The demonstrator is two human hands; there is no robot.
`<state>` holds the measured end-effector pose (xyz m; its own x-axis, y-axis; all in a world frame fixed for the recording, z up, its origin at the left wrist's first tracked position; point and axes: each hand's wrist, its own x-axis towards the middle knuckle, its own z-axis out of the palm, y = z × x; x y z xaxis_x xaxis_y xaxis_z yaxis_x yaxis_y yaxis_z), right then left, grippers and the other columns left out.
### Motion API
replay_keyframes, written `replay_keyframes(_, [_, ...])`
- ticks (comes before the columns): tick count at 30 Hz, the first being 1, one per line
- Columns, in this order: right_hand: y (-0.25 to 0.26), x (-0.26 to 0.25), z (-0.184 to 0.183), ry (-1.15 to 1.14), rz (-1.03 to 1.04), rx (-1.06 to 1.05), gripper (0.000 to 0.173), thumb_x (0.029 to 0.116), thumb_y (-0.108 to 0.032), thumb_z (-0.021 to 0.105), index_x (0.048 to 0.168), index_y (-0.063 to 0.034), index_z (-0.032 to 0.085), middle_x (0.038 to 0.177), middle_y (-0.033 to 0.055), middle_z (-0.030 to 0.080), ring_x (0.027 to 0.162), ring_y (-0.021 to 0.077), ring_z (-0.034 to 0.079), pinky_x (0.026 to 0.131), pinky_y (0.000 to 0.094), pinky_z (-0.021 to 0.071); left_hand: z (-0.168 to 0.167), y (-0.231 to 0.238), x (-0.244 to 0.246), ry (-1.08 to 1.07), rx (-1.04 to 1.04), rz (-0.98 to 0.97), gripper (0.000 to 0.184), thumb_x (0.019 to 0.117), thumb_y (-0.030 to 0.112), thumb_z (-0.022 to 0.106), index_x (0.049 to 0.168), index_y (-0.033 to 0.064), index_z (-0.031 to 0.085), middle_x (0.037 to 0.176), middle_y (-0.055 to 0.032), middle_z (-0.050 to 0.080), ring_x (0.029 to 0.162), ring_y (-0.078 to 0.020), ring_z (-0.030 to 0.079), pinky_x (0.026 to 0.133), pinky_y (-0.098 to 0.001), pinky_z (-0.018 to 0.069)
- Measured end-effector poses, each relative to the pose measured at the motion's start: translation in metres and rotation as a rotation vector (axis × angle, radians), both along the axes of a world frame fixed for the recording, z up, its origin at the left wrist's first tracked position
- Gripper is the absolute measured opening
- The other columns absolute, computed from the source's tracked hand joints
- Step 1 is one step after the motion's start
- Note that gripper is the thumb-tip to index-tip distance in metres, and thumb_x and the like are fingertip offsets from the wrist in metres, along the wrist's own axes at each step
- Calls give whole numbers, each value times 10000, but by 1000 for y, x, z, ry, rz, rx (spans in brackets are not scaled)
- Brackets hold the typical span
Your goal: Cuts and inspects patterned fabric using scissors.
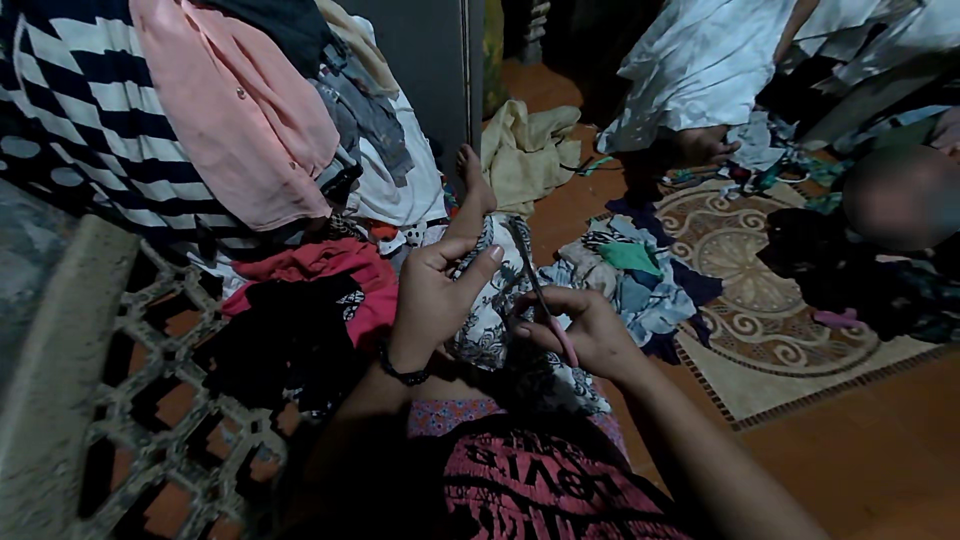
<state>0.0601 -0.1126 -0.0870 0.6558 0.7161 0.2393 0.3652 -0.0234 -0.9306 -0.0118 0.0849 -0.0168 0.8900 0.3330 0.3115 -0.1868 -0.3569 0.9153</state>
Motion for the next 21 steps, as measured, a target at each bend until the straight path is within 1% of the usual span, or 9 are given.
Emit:
replay_keyframes(1, [0, 0, 0, -6, 7, 0, 346, 896, -380, 730, 999, -50, 737, 800, -86, 675, 665, -104, 559, 613, 103, 487, 1, 0, 0, 14, 2, 6, 65, 946, 71, 692, 934, 36, 745, 787, 57, 710, 673, 45, 619, 641, -152, 539])
replay_keyframes(4, [-2, 3, -2, -16, 75, 20, 390, 893, -407, 738, 1030, -42, 736, 861, -88, 687, 748, -109, 570, 704, 110, 501, 4, 3, 2, 31, 18, -1, 81, 950, 95, 691, 904, 52, 744, 766, 66, 699, 655, 40, 609, 629, -158, 531])
replay_keyframes(6, [-3, 3, 0, 13, 103, 21, 436, 884, -457, 739, 1062, -59, 726, 879, -119, 670, 776, -111, 568, 737, 121, 506, 5, 4, 4, 20, 21, -24, 61, 935, 84, 703, 897, 56, 741, 770, 62, 699, 660, 32, 616, 636, -170, 543])
replay_keyframes(8, [-3, 2, 2, 11, 86, 25, 466, 883, -484, 734, 1073, -60, 720, 880, -122, 662, 780, -111, 565, 737, 122, 503, 7, 3, 5, 6, 24, -55, 41, 921, 69, 714, 924, 47, 748, 802, 45, 722, 693, 21, 648, 665, -182, 572])
replay_keyframes(10, [-1, 2, 4, -38, 33, 14, 452, 888, -455, 732, 1072, -42, 723, 868, -90, 667, 761, -102, 563, 722, 119, 497, 9, 1, 5, 1, 40, -68, 54, 917, 74, 721, 942, 40, 753, 818, 34, 732, 709, 14, 661, 677, -186, 579])
replay_keyframes(13, [2, 2, 2, -124, -71, -19, 416, 887, -421, 740, 1036, -32, 725, 830, -46, 683, 731, -82, 579, 701, 125, 502, 10, -2, 6, 4, 60, -70, 64, 912, 85, 727, 949, 44, 758, 817, 34, 733, 702, 20, 660, 668, -181, 577])
replay_keyframes(17, [5, 1, 2, -104, -128, -2, 406, 899, -415, 732, 1018, -27, 721, 740, -87, 626, 655, -96, 532, 639, 108, 469, 8, -4, 7, 1, 35, -71, 41, 911, 72, 724, 928, 43, 747, 799, 39, 723, 686, 22, 650, 655, -177, 571])
replay_keyframes(21, [4, 2, 3, -21, -101, 18, 407, 907, -410, 724, 1058, -32, 727, 762, -94, 640, 643, -94, 538, 604, 112, 475, 5, -5, 7, 0, -1, -72, 38, 912, 56, 724, 930, 34, 749, 805, 28, 728, 695, 10, 657, 660, -186, 575])
